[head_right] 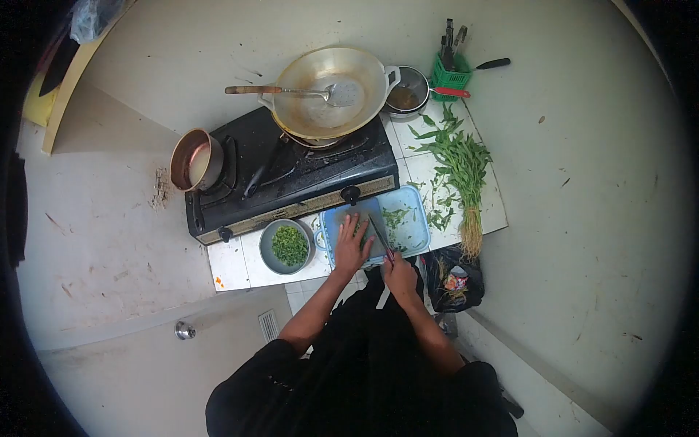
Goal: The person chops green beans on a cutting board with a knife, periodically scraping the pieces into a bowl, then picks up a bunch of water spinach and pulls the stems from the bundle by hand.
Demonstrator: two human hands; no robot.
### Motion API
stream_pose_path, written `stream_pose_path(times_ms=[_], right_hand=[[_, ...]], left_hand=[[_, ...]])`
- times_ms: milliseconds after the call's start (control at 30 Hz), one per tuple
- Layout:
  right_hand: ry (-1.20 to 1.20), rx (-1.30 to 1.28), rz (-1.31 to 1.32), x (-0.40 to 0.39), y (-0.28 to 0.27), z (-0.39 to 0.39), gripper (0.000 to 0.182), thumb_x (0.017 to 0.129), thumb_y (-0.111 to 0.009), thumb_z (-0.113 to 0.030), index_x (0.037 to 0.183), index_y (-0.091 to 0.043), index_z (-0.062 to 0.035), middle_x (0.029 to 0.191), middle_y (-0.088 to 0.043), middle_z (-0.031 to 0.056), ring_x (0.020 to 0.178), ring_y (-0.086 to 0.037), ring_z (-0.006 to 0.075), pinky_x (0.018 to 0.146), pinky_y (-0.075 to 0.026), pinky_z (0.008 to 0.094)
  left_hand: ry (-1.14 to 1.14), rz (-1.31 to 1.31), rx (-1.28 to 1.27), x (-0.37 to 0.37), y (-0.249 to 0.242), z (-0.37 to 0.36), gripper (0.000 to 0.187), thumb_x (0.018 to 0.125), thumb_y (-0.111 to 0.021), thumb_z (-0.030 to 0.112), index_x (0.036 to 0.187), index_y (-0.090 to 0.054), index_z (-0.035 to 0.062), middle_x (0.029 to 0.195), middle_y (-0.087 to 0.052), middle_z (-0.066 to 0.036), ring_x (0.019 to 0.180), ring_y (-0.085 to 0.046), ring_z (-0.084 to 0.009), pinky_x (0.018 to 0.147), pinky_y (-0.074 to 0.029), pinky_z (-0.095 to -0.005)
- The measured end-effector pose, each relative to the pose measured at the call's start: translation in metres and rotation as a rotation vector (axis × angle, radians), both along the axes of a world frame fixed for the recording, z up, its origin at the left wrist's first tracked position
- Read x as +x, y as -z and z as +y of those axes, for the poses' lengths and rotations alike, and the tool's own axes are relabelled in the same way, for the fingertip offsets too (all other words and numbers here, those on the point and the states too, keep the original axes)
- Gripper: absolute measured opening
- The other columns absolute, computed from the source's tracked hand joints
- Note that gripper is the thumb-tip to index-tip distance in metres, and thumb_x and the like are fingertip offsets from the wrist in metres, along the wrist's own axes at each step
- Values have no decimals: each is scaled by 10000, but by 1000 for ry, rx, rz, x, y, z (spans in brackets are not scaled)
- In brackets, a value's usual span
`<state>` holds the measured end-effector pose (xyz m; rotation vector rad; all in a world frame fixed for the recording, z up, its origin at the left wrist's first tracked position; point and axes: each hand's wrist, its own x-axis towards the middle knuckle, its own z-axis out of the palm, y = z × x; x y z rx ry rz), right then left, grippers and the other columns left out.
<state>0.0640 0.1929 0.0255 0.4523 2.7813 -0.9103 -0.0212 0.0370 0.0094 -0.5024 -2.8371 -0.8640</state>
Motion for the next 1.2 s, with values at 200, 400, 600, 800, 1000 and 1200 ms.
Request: stream_pose_path(times_ms=[200, 400, 600, 800, 1000, 1200], right_hand=[[2, -14, 13, -2, 2, 0, 312, 960, -580, -342, 1056, -566, -45, 798, -667, 251, 793, -651, 481, 689, -512, 577], [-12, -30, 61, -5, -4, -6, 318, 955, -588, -335, 1021, -572, -25, 791, -666, 256, 793, -652, 474, 688, -517, 557], [-21, -62, 65, -2, 3, -8, 335, 956, -586, -337, 1043, -574, -14, 795, -664, 269, 788, -651, 478, 685, -517, 557], [-8, -44, 19, -1, -6, -8, 355, 954, -582, -360, 1074, -574, -26, 811, -665, 279, 808, -649, 485, 704, -514, 570], [-18, -30, -8, -5, -7, -7, 362, 957, -572, -378, 1072, -572, -34, 832, -672, 277, 826, -650, 489, 725, -513, 578], [-48, -61, 31, -14, -8, -13, 351, 957, -582, -372, 1072, -577, -41, 851, -680, 262, 845, -650, 489, 727, -518, 566]], left_hand=[[-13, -18, 163, -4, 37, -5, 412, 871, -553, -40, 1264, -627, 60, 1418, -526, -169, 1349, -466, -353, 1131, -374, -457], [-113, -49, 248, -8, 35, -5, 450, 813, -548, -102, 1230, -648, 34, 1345, -590, -167, 1274, -544, -349, 1068, -453, -396], [-405, -401, 868, -31, 12, -13, 331, 953, -530, -33, 1258, -651, 8, 1262, -666, -131, 1194, -621, -263, 1007, -481, -338], [-472, -890, 1836, -42, 18, -28, 390, 1001, -506, 12, 1390, -513, -10, 1322, -615, -107, 1226, -588, -228, 1047, -455, -315], [-393, -940, 1937, -27, -28, -52, 400, 1013, -474, 14, 1412, -449, -14, 1374, -557, -126, 1260, -554, -226, 1064, -470, -332], [-398, -571, 1809, -6, -67, -126, 395, 1019, -488, 51, 1395, -455, -68, 1368, -561, -162, 1257, -553, -238, 1077, -454, -325]])
